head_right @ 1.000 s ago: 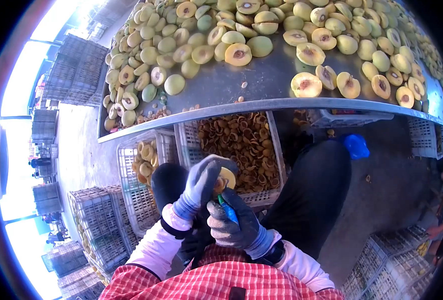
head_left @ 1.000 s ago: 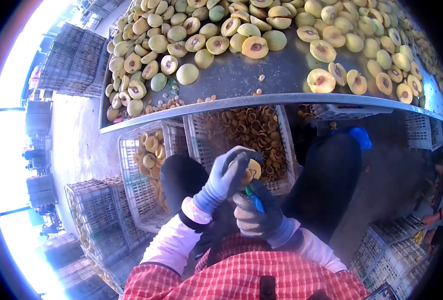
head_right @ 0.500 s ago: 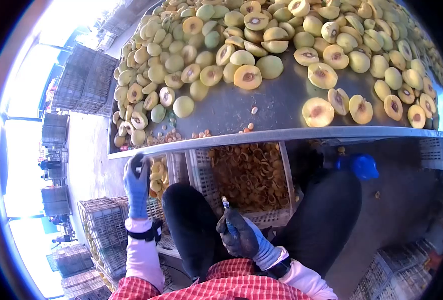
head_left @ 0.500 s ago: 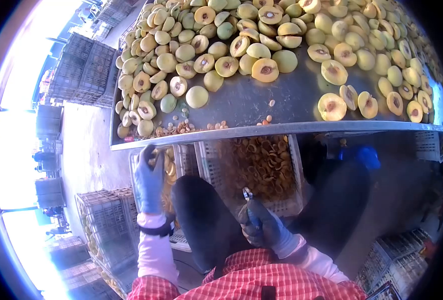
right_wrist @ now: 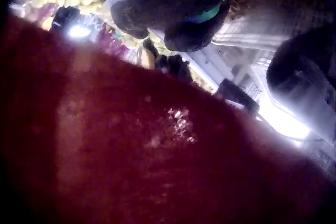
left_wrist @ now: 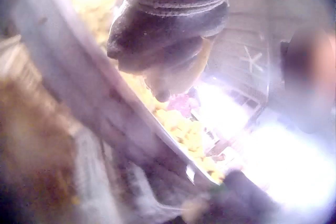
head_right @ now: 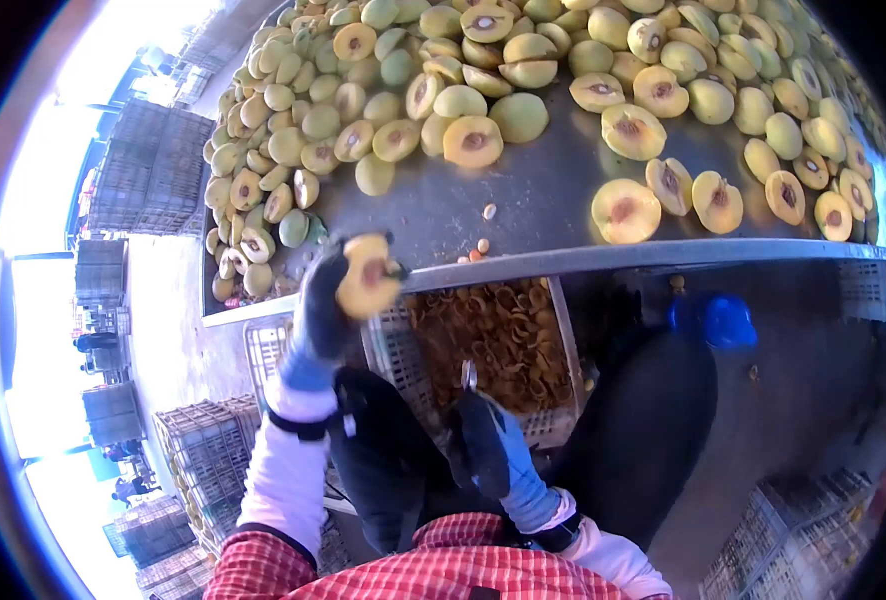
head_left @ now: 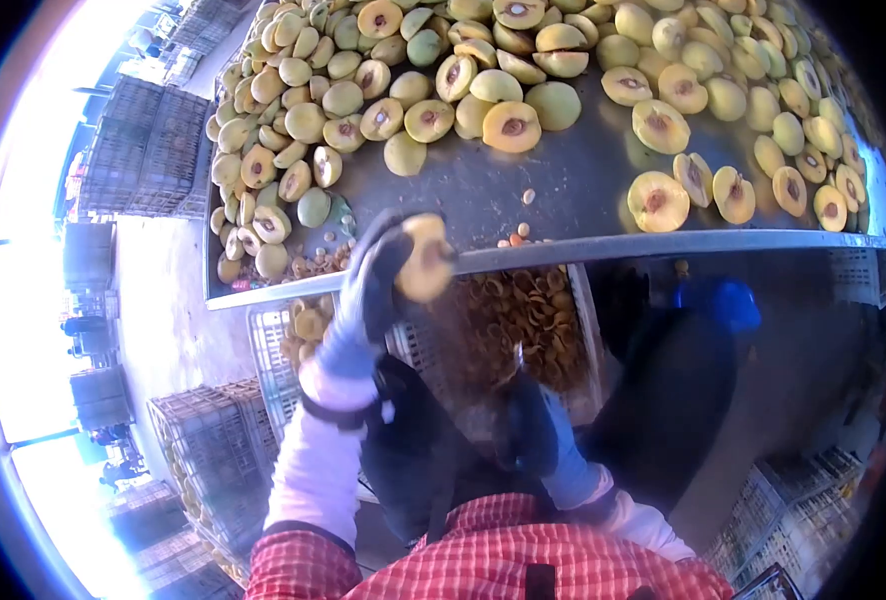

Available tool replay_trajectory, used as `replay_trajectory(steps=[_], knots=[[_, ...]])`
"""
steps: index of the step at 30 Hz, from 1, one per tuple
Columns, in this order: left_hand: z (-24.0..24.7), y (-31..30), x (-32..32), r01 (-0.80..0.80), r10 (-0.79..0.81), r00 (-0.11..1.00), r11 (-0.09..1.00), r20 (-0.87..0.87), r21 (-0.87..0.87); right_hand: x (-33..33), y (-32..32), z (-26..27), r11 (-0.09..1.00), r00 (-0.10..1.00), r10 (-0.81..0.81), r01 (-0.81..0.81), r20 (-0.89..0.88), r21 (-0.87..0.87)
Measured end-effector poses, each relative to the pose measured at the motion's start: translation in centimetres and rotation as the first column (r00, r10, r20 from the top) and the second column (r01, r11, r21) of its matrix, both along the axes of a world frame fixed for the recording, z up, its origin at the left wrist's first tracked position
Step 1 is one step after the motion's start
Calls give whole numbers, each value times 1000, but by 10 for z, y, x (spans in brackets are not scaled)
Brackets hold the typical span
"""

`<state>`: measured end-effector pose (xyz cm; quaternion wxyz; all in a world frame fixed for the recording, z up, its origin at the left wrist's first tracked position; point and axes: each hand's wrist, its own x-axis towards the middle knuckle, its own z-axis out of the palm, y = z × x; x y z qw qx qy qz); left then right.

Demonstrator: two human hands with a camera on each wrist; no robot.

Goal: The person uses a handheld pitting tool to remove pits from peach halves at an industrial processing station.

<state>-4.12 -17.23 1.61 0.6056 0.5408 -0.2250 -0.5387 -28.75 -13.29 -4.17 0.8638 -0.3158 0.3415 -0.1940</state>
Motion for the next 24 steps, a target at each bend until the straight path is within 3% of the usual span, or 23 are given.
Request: replay_trajectory(steps=[2, 4, 7, 8, 10, 12, 19, 22, 23, 24], knots=[[7, 28, -54, -59, 56, 975, 998, -215, -7, 2, -7, 8, 988, 994, -109, 107, 12, 115], [7, 43, -90, -18, 15, 992, 1000, -123, -22, 13, -6, 15, 967, 974, -225, 221, -13, -129], [-8, 67, -107, 21, -12, 967, 999, 253, -34, 0, -8, 17, 822, 961, -200, 59, -191, -566], [0, 71, -116, -24, -49, 867, 990, 495, 140, -5, -6, 17, 724, 952, -199, -17, -233, -689], [0, 72, -120, -176, 120, 922, 976, 368, 124, -7, -6, 22, 696, 961, -131, -87, -245, -713], [3, 75, -120, -127, 70, 915, 985, 396, 119, -11, -5, 25, 605, 962, -100, -144, -254, -783], [11, 80, -124, -87, 4, 830, 989, 558, 123, -20, 3, 24, 651, 961, -17, -198, -275, -733], [0, 84, -105, 237, -141, 469, 971, 872, 29, -25, 11, 17, 684, 965, 29, -210, -262, -699], [1, 86, -99, 341, -263, 392, 931, 882, 126, -28, 14, 11, 704, 963, 62, -229, -263, -672], [1, 84, -99, 292, -316, 565, 940, 762, 174, -29, 16, 8, 722, 960, 94, -248, -263, -646]])
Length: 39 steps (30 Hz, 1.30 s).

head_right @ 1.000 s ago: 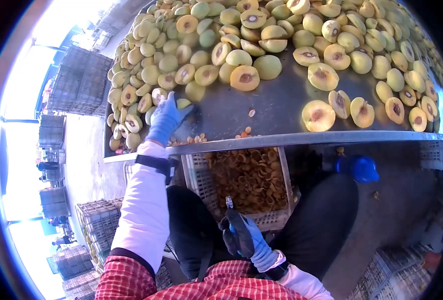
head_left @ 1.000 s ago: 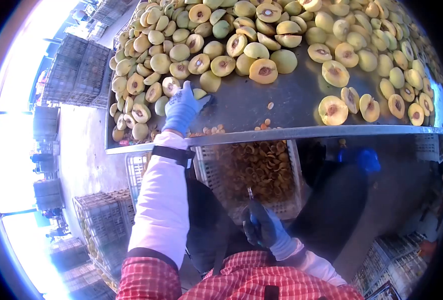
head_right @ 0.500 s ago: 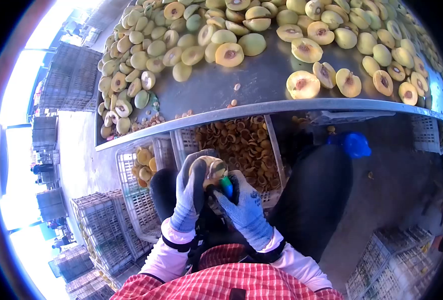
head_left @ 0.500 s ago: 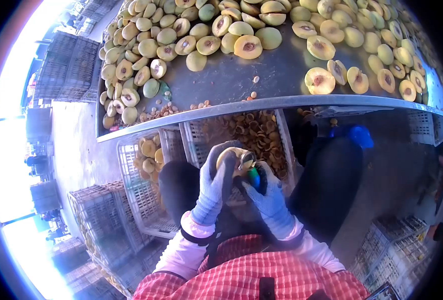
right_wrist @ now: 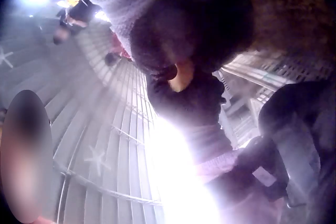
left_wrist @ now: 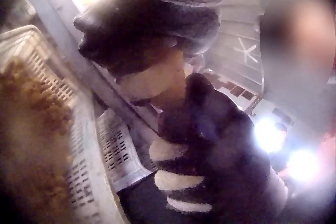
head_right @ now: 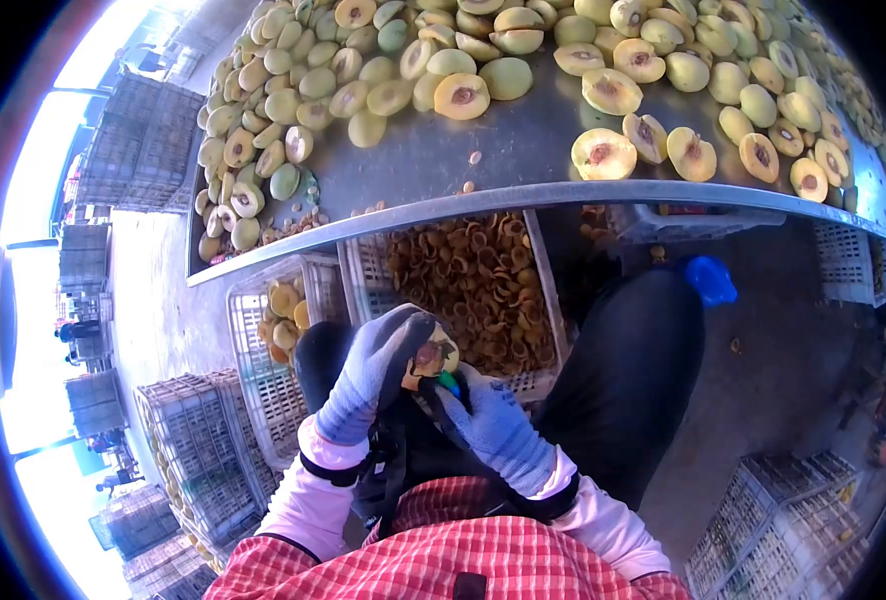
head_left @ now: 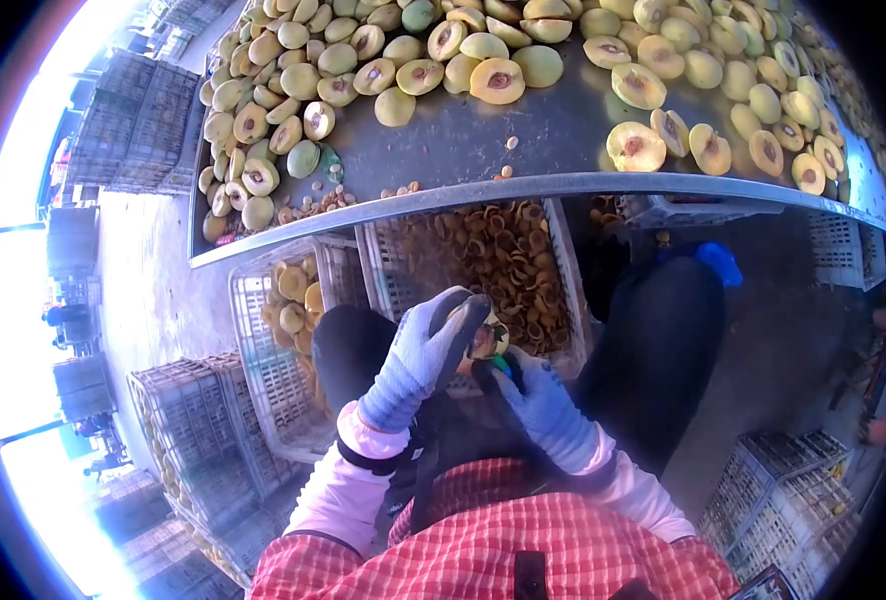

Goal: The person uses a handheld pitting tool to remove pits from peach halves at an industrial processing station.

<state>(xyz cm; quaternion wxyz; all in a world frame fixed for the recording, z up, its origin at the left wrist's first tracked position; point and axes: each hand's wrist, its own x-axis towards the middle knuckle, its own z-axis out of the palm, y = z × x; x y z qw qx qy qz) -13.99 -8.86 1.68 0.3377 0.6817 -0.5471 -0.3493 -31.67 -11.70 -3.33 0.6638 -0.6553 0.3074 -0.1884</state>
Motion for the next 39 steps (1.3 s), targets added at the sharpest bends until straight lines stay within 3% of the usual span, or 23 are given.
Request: replay_trajectory(steps=[2, 4, 6, 7, 9, 11, 13, 15, 17, 18, 19, 20, 21, 22, 23, 24, 26, 28, 30, 32, 34, 36, 39], knots=[[0, -4, -2, -120, 199, 923, 962, -329, 243, 0, 6, 0, 995, 993, -88, 83, 84, 61], [-5, 3, -9, -243, 275, 867, 961, -416, 130, 4, 8, 0, 969, 982, -145, 115, 123, 220], [-2, 2, -34, -478, 438, 703, 874, -561, 83, 11, 7, -4, 883, 979, -168, 97, 116, 458], [-2, 2, -46, -563, 508, 612, 818, -606, 118, 13, 11, -5, 889, 972, -200, 128, 123, 439], [-18, 8, -48, -585, 518, 653, 808, -553, 65, 15, 19, -5, 896, 956, -259, 184, 139, 403], [-25, 10, -46, -577, 526, 703, 815, -479, 48, 11, 14, 6, 841, 972, -179, 70, 153, 536], [-24, 11, -38, -518, 485, 790, 855, -376, 15, 7, 14, 8, 667, 979, -95, -72, 180, 742], [-25, 7, -32, -398, 354, 895, 908, -271, -128, 3, 16, 2, 340, 954, -62, -255, 292, 905], [-21, 5, -26, -275, 226, 940, 945, -255, -175, -2, 15, 1, 24, 876, -144, -462, 460, 887], [-21, 5, -25, -259, 204, 920, 957, -334, -130, -4, 14, 3, -107, 809, -228, -574, 542, 812], [-22, 6, -23, -238, 184, 893, 967, -411, -85, -3, 17, 8, -153, 866, -203, -490, 458, 858], [-23, 7, -23, -214, 167, 857, 976, -487, -42, -2, 17, 11, -185, 821, -250, -560, 512, 807], [-10, 6, -28, -231, 245, 782, 968, -573, 99, -1, 15, 12, -213, 772, -298, -627, 562, 749], [-28, 11, -35, -347, 350, 613, 925, -708, 156, 1, 13, 14, -235, 717, -347, -690, 604, 684], [-47, 17, -42, -459, 422, 409, 861, -809, 217, 2, 7, 14, -126, 619, -367, -772, 694, 623], [-54, 18, -47, -469, 512, -137, 721, -848, 511, 3, 0, 16, -76, 591, -426, -778, 686, 624], [-44, 30, -42, -646, 589, 41, 631, -807, 429, 0, -8, 10, 59, 773, -386, -525, 504, 849], [-32, 49, -13, -797, 638, 427, 601, -641, 67, 2, -9, 13, 343, 944, -301, -28, 138, 939], [-11, 61, 10, -800, 685, 558, 594, -468, -85, 8, -8, 17, 605, 976, -215, 114, 24, 788], [-2, 59, 11, -674, 617, 726, 726, -305, -136, 31, -4, 18, 899, 959, -247, 173, 139, 401], [11, 48, -6, -568, 537, 812, 817, -228, -100, 40, -4, 21, 979, 967, -202, 204, 155, 5], [6, 44, -23, -578, 539, 790, 814, -293, -62, 42, -14, 30, 929, 988, -144, 154, 56, -335], [1, 46, -21, -499, 474, 861, 857, -187, -126, 38, -16, 34, 908, 983, -148, 177, 105, -380]])
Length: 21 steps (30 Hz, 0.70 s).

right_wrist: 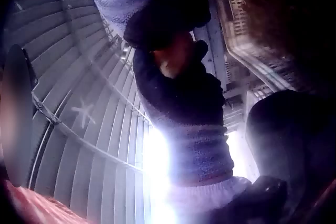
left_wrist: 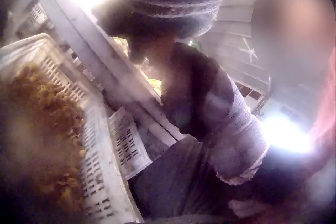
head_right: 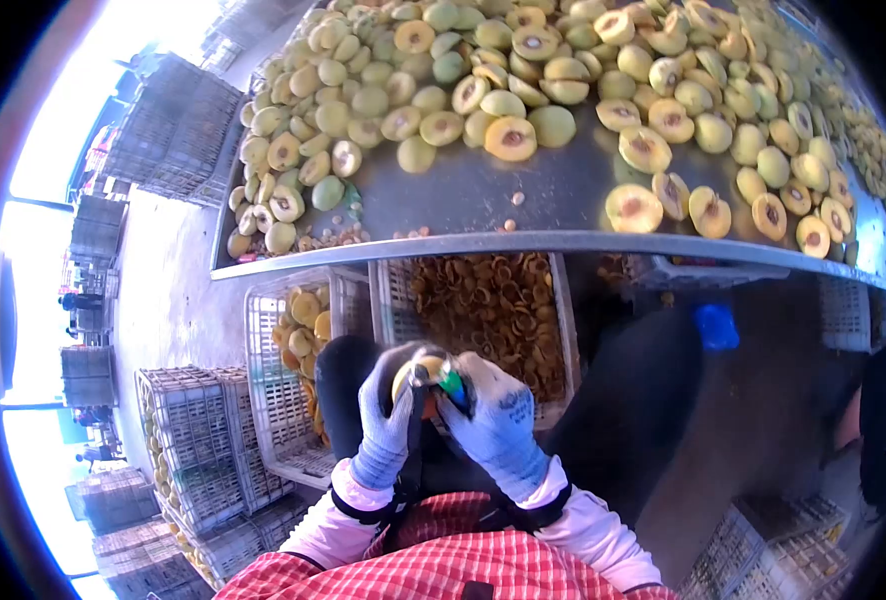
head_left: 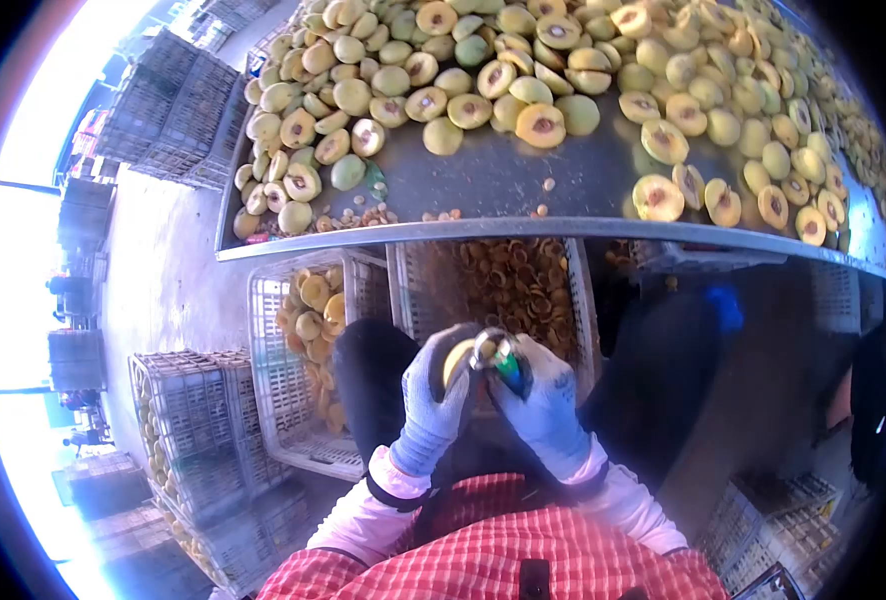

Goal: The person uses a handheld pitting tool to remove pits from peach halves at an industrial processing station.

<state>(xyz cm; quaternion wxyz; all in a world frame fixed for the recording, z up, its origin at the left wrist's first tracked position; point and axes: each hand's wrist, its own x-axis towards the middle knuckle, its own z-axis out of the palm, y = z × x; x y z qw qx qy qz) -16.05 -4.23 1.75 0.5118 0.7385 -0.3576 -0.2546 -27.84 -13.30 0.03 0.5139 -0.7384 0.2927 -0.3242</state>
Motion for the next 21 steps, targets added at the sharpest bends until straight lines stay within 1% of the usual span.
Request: replay_trajectory(steps=[1, 2, 3, 4, 5, 6, 7, 8, 9, 11, 12, 13, 14, 15, 16, 17, 18, 19, 20, 21], knots=[[-3, 7, 1, -29, 16, 994, 992, -108, -120, -2, 2, 2, 1000, 1000, 3, -3, 8, -5], [-6, 15, 9, -203, 182, 972, 969, -149, -138, -3, 3, 5, 999, 999, -31, 31, 8, 31], [-10, 26, 22, -368, 338, 920, 919, -198, -144, -4, 2, 7, 990, 994, -108, 105, 28, 95], [-21, 45, 45, -436, 448, 892, 887, 57, -152, -11, -1, 2, 982, 996, -91, 89, 6, 165], [-25, 63, 75, -497, 531, 792, 848, 303, -185, -18, -12, -3, 971, 997, -74, 75, -12, 228], [-15, 73, 103, -500, 512, 839, 859, 187, -109, -27, -27, 17, 981, 984, -17, 51, -178, 186], [-5, 81, 130, -485, 487, 871, 874, 63, -34, -34, -45, 25, 969, 980, 58, -10, -189, 248], [2, 93, 157, -408, 301, 843, 898, 445, 164, -41, -66, 39, 990, 974, 30, 2, -226, 141], [7, 96, 181, -392, 11, 692, 845, 722, 363, -46, -91, 49, 999, 966, -5, 13, -259, 30], [14, 66, 220, -308, 72, 743, 919, 665, 245, -54, -151, 50, 986, 924, -154, 167, -350, 7], [30, 31, 227, -256, 12, 628, 947, 778, 192, -54, -188, 46, 949, 874, -276, 182, -400, -258], [59, -12, 216, -272, 40, 772, 923, 635, 273, -51, -228, 38, 849, 816, -402, 163, -415, -503], [59, -45, 232, -149, -18, 730, 971, 683, 185, -50, -268, 25, 828, 820, -424, 179, -384, -532], [48, -75, 258, -80, -49, 719, 985, 693, 152, -49, -305, 11, 807, 822, -445, 195, -357, -557], [48, -112, 276, -42, -53, 710, 992, 702, 118, -49, -338, -1, 711, 742, -538, 145, -400, -688], [41, -143, 302, -139, -31, 658, 977, 753, 161, -49, -369, -12, 602, 654, -630, 70, -419, -795], [13, -171, 356, -117, 46, 481, 993, 876, 12, -47, -386, -18, 622, 597, -647, 53, -475, -781], [21, -193, 374, -215, 60, 564, 974, 823, 76, -45, -403, -24, 642, 535, -659, 33, -529, -766], [2, -212, 418, -378, 111, 414, 924, 904, 60, -44, -420, -30, 663, 470, -665, 12, -581, -749], [-10, -226, 457, -489, 124, 557, 848, 821, 203, -41, -431, -33, 670, 471, -664, 29, -581, -741]])
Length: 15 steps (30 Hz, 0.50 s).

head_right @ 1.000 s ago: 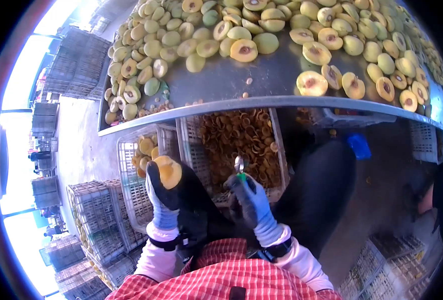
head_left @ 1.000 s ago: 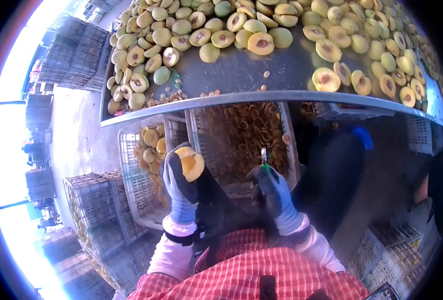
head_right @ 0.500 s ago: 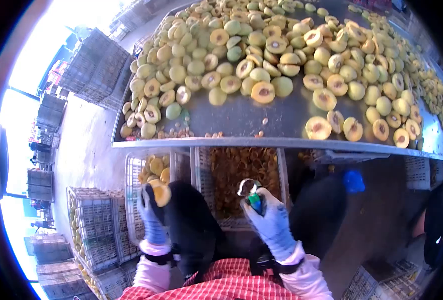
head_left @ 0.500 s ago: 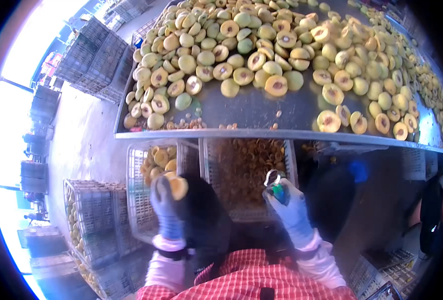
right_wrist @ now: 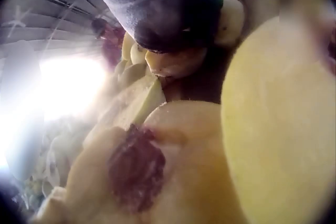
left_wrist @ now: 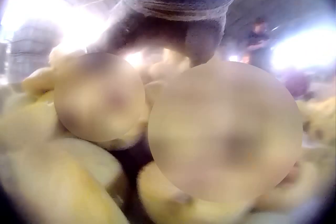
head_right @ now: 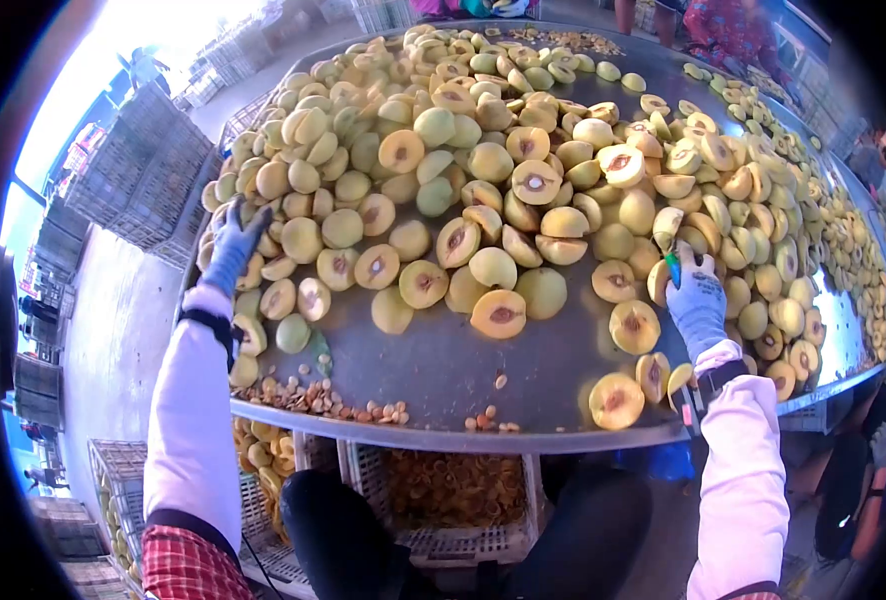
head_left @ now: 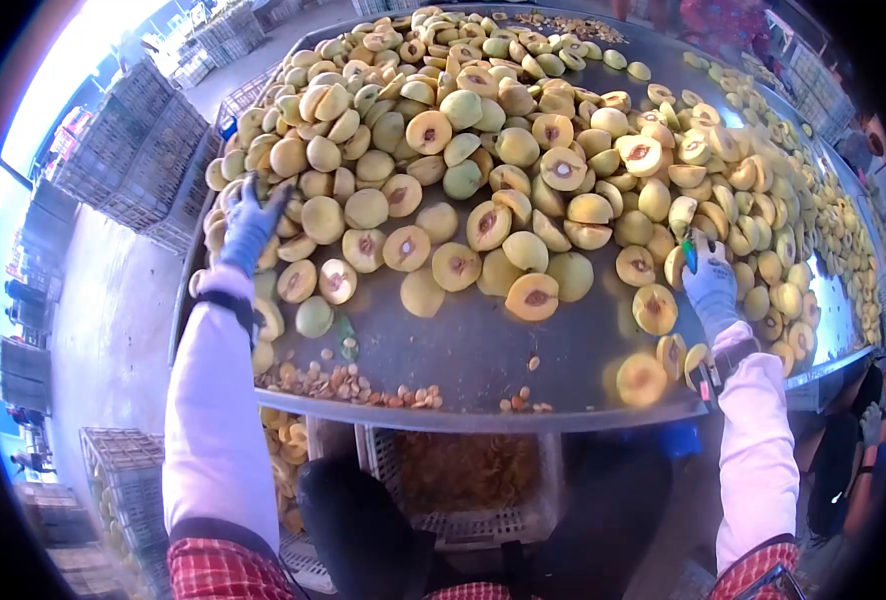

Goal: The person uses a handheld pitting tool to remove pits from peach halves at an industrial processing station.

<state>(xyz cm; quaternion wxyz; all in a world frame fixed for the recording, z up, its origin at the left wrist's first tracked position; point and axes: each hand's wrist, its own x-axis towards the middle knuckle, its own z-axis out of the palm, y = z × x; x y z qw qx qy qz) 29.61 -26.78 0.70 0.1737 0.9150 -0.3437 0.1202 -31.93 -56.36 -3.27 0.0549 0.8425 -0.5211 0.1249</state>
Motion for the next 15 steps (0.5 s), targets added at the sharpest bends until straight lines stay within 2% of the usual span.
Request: replay_trajectory(steps=[2, 4, 5, 7, 8, 10, 11, 13, 14, 15], knots=[[2, -24, 14, -152, 183, 965, 974, -190, 168, 1, -19, -2, 999, 998, -10, 7, 61, 53], [1, -48, 13, -246, 285, 946, 941, -153, 233, 0, -36, -2, 985, 979, -11, -24, 203, 172], [14, -52, 4, -243, 294, 939, 934, -177, 262, 2, -43, -2, 965, 955, -17, -61, 296, 254], [2, -41, 34, -107, 133, 959, 987, -249, 116, 16, -54, -9, 886, 874, -139, -100, 465, 453], [-9, -38, 40, 12, -23, 924, 999, -382, -32, 31, -56, -16, 812, 800, -244, -139, 547, 566], [-30, -32, 49, 154, -348, 715, 924, -606, -349, 74, -48, -30, 646, 656, -430, -255, 620, 719], [-36, -38, 31, 187, -390, 591, 918, -706, -350, 97, -41, -34, 578, 598, -489, -323, 635, 749], [-58, -44, -7, -7, -331, 537, 918, -776, -396, 139, -16, -38, 483, 571, -507, -432, 645, 762], [-61, -44, -25, 4, -425, 398, 887, -813, -462, 158, -1, -34, 454, 597, -462, -477, 656, 753], [-72, -50, -27, 47, -419, 277, 905, -865, -423, 173, 14, -26, 440, 634, -385, -513, 671, 737]])
